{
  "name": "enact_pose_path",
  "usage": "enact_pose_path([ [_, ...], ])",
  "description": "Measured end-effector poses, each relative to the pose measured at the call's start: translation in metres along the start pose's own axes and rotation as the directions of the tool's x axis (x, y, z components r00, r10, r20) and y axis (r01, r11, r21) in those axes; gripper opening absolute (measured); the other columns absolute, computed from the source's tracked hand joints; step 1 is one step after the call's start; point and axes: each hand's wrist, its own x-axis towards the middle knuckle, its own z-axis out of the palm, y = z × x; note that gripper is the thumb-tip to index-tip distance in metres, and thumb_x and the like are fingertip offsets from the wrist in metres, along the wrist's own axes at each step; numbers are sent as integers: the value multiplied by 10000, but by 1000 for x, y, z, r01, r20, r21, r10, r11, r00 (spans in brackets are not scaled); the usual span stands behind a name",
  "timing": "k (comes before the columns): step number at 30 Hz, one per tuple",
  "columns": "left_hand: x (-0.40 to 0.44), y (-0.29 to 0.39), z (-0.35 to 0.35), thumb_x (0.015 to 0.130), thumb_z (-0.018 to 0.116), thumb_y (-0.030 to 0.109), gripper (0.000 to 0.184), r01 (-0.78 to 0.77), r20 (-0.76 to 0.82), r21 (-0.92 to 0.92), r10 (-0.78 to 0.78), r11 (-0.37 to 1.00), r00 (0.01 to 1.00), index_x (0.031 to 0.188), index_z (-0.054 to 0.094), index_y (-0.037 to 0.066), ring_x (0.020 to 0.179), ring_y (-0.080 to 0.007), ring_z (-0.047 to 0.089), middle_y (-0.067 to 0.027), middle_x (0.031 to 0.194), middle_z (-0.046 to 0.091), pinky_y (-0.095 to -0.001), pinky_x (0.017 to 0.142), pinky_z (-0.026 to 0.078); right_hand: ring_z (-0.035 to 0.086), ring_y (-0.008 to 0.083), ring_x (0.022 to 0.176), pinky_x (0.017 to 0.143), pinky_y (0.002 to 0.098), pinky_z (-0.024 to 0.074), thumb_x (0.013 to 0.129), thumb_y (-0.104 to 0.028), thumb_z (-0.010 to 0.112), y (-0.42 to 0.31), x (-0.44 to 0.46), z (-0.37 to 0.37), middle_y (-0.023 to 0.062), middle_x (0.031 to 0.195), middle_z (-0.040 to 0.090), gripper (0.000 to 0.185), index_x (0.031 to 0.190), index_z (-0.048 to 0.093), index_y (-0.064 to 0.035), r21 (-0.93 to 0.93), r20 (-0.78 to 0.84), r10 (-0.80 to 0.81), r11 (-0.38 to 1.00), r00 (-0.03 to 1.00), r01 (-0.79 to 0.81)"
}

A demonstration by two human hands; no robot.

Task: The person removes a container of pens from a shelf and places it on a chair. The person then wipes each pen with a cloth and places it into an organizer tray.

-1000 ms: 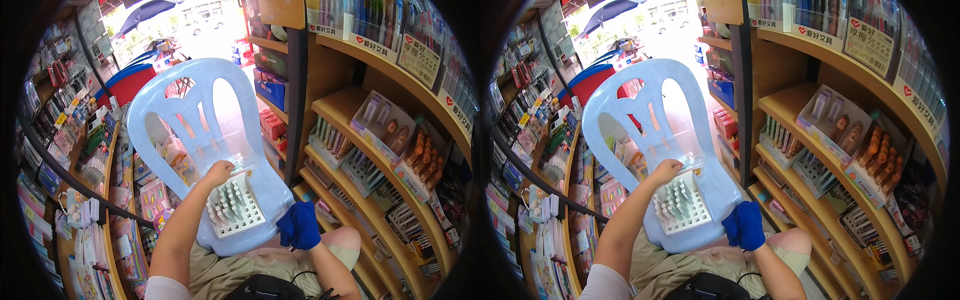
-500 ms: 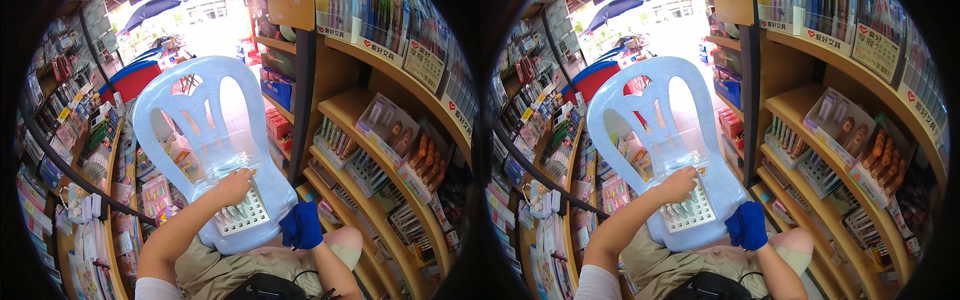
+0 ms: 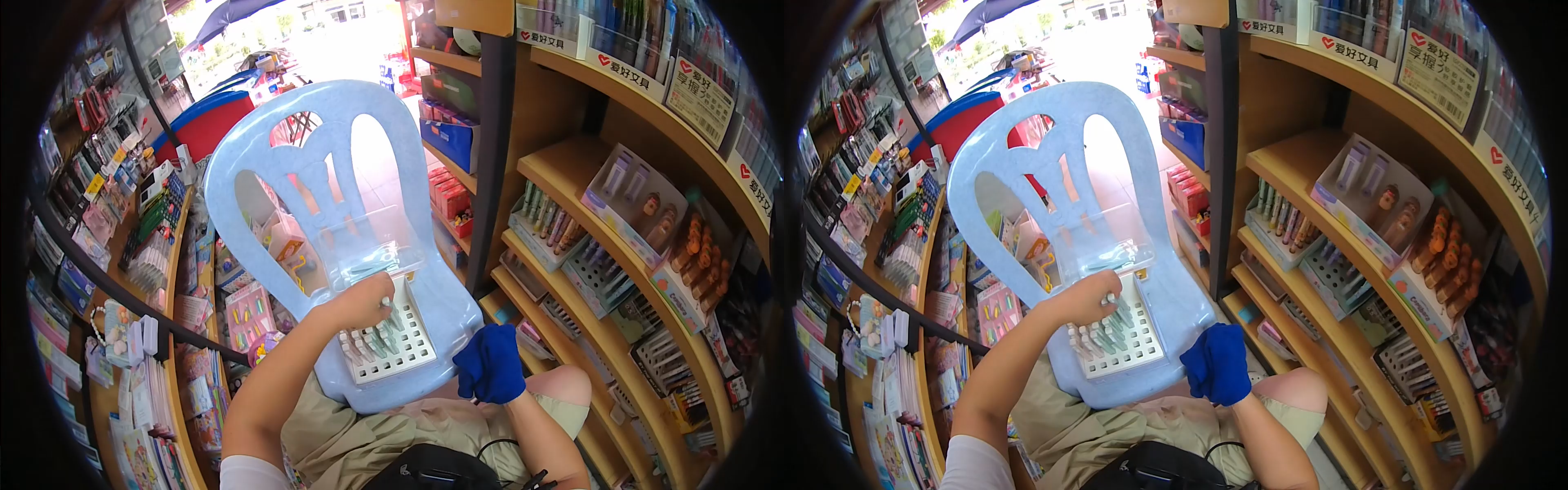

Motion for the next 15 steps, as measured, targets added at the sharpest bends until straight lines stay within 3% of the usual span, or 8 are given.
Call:
enact_pose_path([
  [4,-3,-6,-9,765,615,53,162,148,-144,-323,-203,935,969,894,528,10,848,-180,574,-95,942,599,-304,744,479,419,174,321,279,292,305,825,-170,538,-7,0,13,75,459,442,300,590,421,-27,-175,-57,-57,984,997,46],
  [7,-6,11,-11,798,611,65,164,-26,-216,-806,-253,591,943,914,513,1,728,-117,570,-59,828,613,-248,643,466,397,137,328,307,258,294,782,-85,580,-16,-1,25,59,454,442,301,541,410,-25,154,-86,72,986,994,-58],
  [9,-8,31,-5,834,580,56,139,-24,-145,-864,-203,503,968,944,508,10,735,-93,573,-58,877,617,-210,663,465,430,157,351,329,268,335,806,-148,558,-9,3,17,65,472,453,269,599,435,-31,124,7,9,992,1000,-10],
  [10,-8,44,4,832,586,65,143,-25,-121,-886,-178,462,976,942,516,9,740,-99,577,-58,884,619,-218,676,470,456,178,365,336,282,366,843,-218,521,8,11,1,72,487,458,265,659,455,-39,-87,101,-120,988,988,129],
  [12,-1,56,50,830,595,83,139,-14,-109,-858,-156,513,982,938,543,13,773,-107,577,-52,890,614,-248,692,479,484,193,401,377,293,392,848,-250,528,20,14,-4,82,521,483,263,686,478,-49,-424,163,-87,893,983,149],
  [13,0,69,69,828,602,100,137,-51,-129,-794,-86,606,988,933,569,18,807,-115,571,-45,886,604,-259,719,474,486,186,424,410,290,387,817,-213,572,20,14,-1,86,539,504,247,653,482,-52,-555,85,41,831,996,14],
  [14,5,78,99,842,570,59,173,29,-37,-846,-113,532,993,1012,563,25,934,-142,553,-62,986,583,-275,848,438,500,185,445,428,289,391,807,-212,585,9,10,14,85,570,522,221,673,498,-61,-431,24,14,902,1000,-3],
  [15,6,83,129,844,570,72,199,-71,-195,-703,-96,708,976,1032,556,7,980,-129,508,-55,1043,542,-277,877,402,514,184,467,447,288,396,797,-212,599,-1,6,28,84,602,541,196,692,513,-70,-294,-38,-12,956,999,1],
])
